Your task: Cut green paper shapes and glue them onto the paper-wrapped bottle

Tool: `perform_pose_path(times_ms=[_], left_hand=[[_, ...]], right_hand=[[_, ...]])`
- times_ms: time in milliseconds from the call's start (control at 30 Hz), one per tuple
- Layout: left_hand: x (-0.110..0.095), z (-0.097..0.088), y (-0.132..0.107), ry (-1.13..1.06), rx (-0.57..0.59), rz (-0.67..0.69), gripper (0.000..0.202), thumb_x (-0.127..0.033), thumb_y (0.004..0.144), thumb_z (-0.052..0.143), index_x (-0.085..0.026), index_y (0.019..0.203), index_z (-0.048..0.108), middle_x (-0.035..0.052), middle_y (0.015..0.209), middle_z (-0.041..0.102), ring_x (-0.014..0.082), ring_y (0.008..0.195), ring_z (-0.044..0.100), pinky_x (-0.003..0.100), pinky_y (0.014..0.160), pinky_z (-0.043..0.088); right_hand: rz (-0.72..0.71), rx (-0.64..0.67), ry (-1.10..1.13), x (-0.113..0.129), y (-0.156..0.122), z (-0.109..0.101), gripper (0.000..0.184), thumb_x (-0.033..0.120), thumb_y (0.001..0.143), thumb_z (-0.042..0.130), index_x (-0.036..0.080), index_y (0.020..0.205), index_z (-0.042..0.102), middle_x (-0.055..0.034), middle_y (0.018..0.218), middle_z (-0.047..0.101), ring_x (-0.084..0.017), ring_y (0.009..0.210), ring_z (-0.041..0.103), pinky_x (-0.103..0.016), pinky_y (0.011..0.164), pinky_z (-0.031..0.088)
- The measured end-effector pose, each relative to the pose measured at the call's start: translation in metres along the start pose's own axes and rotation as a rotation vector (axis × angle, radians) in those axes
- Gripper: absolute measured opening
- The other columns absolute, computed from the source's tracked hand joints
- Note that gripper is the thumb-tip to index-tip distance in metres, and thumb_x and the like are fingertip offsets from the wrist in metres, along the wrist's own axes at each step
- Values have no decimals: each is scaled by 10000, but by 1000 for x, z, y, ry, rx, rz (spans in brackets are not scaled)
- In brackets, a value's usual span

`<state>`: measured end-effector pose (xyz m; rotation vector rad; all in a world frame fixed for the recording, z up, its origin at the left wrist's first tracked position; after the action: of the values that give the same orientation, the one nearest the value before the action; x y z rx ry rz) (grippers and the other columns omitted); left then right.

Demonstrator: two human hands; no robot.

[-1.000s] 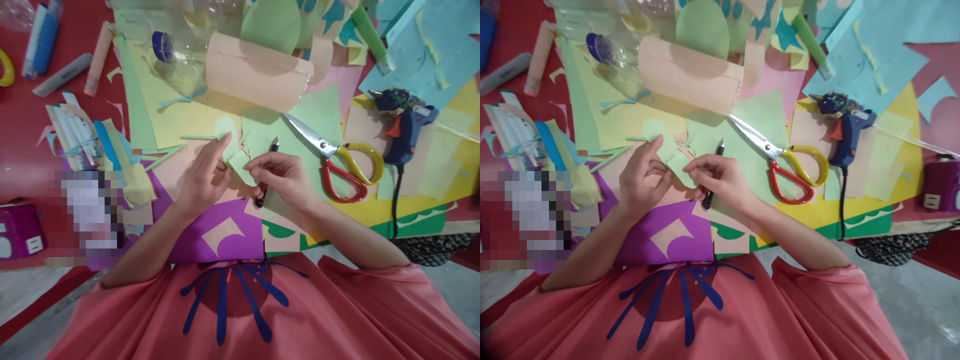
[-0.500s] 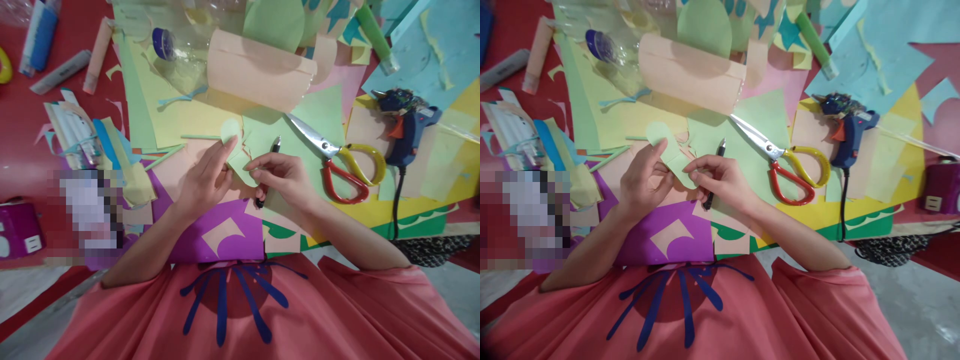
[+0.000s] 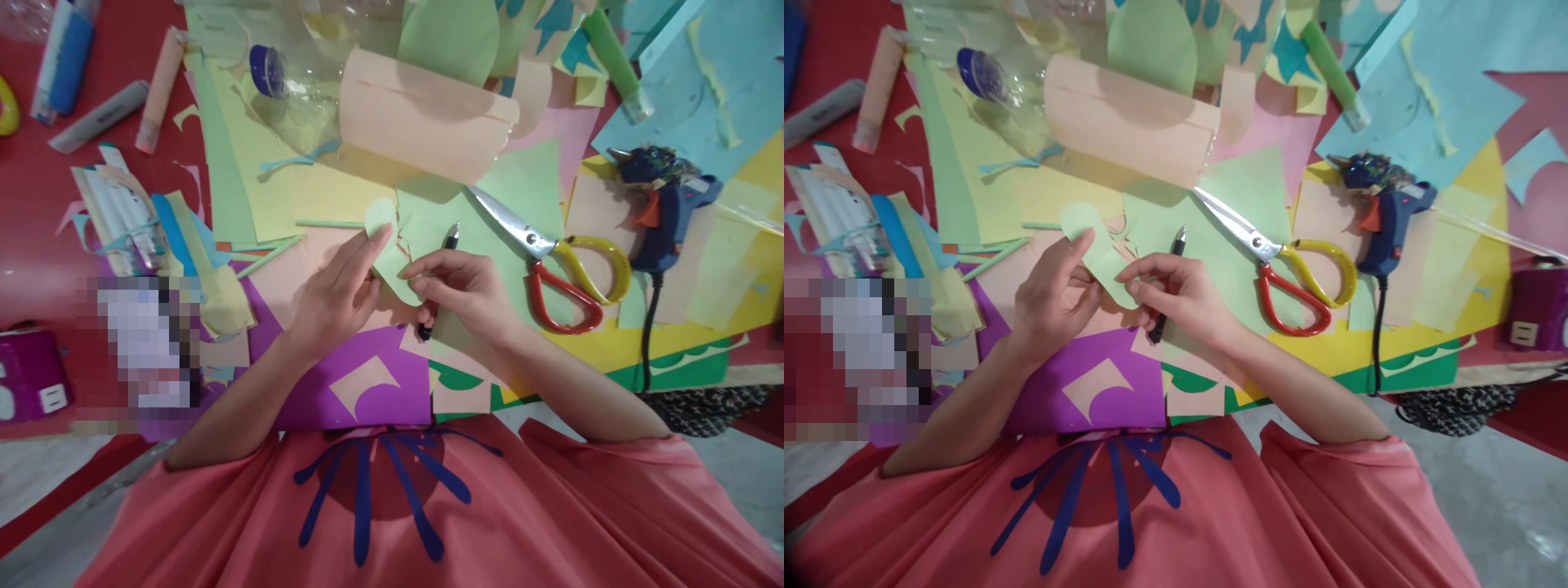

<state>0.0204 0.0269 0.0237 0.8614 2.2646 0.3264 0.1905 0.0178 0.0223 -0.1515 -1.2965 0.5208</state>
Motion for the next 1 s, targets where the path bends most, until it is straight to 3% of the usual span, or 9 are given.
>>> perform_pose_path(times_ms=[433,833,1000], left_hand=[[0,0,0,56,17,-13,528,-192,990,431,-236,1513,381,92,1407,626,200,1253,645,307,972,612],[-1,0,0,-34,8,-9,544,-179,978,468,-246,1512,387,91,1410,624,211,1244,651,338,1035,587],[0,0,0,4,57,-53,510,-201,988,445,-229,1496,409,89,1421,613,210,1252,645,321,1000,608]], right_hand=[[-7,-2,-9,0,0,-1,297,430,777,798,163,874,710,73,529,587,-82,425,611,-194,422,529],[-24,4,9,0,1,-2,279,418,784,795,167,859,699,71,543,597,-76,416,608,-180,409,509],[-24,12,2,1,1,-2,262,395,791,787,163,865,691,70,557,595,-73,418,608,-175,401,496]])
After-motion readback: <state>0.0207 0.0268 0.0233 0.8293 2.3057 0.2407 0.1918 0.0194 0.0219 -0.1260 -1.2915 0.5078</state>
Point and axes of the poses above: each hand's wrist, its own y-axis towards the middle knuckle, its own z-axis out of the palm, x = y × z, the point moved 4 cm from there along y, towards the middle knuckle
